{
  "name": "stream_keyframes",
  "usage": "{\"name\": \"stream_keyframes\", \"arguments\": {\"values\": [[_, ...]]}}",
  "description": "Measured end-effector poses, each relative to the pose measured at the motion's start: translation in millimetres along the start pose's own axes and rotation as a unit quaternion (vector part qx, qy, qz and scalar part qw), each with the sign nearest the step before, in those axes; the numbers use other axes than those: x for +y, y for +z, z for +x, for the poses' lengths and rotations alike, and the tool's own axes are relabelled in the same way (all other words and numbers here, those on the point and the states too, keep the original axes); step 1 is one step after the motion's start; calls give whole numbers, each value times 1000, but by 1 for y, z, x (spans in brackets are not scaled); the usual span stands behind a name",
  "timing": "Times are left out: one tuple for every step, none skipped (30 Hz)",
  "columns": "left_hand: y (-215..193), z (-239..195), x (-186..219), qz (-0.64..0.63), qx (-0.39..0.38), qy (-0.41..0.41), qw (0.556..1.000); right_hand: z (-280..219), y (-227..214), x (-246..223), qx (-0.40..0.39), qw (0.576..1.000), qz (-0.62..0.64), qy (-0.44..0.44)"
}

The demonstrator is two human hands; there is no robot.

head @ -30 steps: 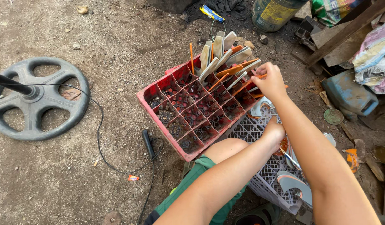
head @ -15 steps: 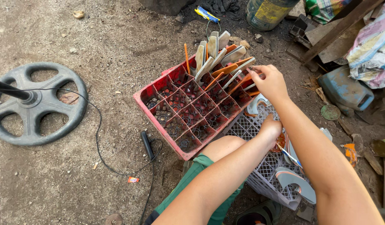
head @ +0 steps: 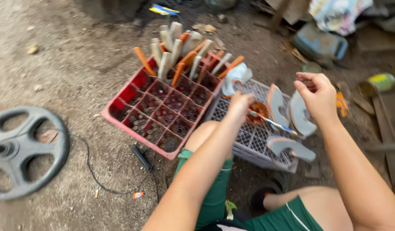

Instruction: The person paints curved shoe sole pieces with orange paint using a brush. They dip the brush into a small container, apply paint to each piece, and place the painted pieces into a red crate.

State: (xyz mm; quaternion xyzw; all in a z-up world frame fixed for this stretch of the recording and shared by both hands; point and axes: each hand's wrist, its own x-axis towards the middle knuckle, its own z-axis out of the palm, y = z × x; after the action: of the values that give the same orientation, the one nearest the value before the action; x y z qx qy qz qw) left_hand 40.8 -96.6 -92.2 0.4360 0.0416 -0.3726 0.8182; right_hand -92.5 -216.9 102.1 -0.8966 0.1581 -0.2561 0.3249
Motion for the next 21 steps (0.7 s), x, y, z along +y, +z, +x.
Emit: {"name": "stream_keyframes", "arguments": {"values": [[-5, 2, 0, 23, 6, -29, 999, -16, -14, 15, 13, 1000, 17, 23], [-8, 3, 0, 15, 4, -40, 999, -29, -25, 29, 34, 996, 41, 67], [-8, 2, -1, 8, 2, -51, 999, -47, -34, 42, 55, 990, 65, 111], [-11, 1, 0, 25, -12, -49, 998, -59, -36, 56, 72, 982, 94, 149], [-12, -1, 0, 43, -26, -46, 998, -71, -37, 68, 88, 979, 110, 149], [-13, -5, -1, 61, -39, -45, 996, -84, -38, 80, 103, 975, 127, 150], [-12, -8, -3, 102, -42, -42, 993, -92, -37, 91, 118, 971, 143, 151], [-11, -12, -6, 144, -47, -39, 988, -99, -34, 100, 122, 977, 107, 139], [-11, -14, -8, 185, -52, -36, 981, -101, -32, 108, 126, 981, 71, 129], [-12, -20, -13, 207, -71, -13, 976, -113, -32, 114, 128, 983, 32, 126], [-13, -23, -17, 229, -90, 9, 969, -120, -31, 117, 118, 986, -15, 119], [-11, -25, -21, 246, -114, 33, 962, -122, -33, 120, 108, 986, -65, 110], [-11, -30, -28, 279, -124, 31, 952, -127, -35, 120, 105, 985, -77, 114], [-9, -31, -26, 311, -131, 37, 941, -120, -35, 118, 102, 985, -87, 111], [-7, -31, -23, 342, -139, 42, 928, -115, -37, 115, 101, 983, -117, 98], [-8, -32, -23, 361, -124, 44, 923, -112, -38, 112, 94, 981, -147, 87], [-8, -32, -22, 380, -109, 46, 917, -111, -39, 111, 87, 978, -176, 75], [-8, -32, -23, 400, -96, 46, 910, -113, -41, 111, 60, 975, -195, 90], [-9, -32, -24, 390, -96, 42, 915, -115, -44, 113, 33, 971, -212, 106], [-11, -31, -22, 380, -96, 40, 919, -118, -45, 116, 6, 966, -228, 120], [-13, -31, -22, 370, -96, 37, 924, -122, -45, 119, -60, 958, -221, 171]]}}
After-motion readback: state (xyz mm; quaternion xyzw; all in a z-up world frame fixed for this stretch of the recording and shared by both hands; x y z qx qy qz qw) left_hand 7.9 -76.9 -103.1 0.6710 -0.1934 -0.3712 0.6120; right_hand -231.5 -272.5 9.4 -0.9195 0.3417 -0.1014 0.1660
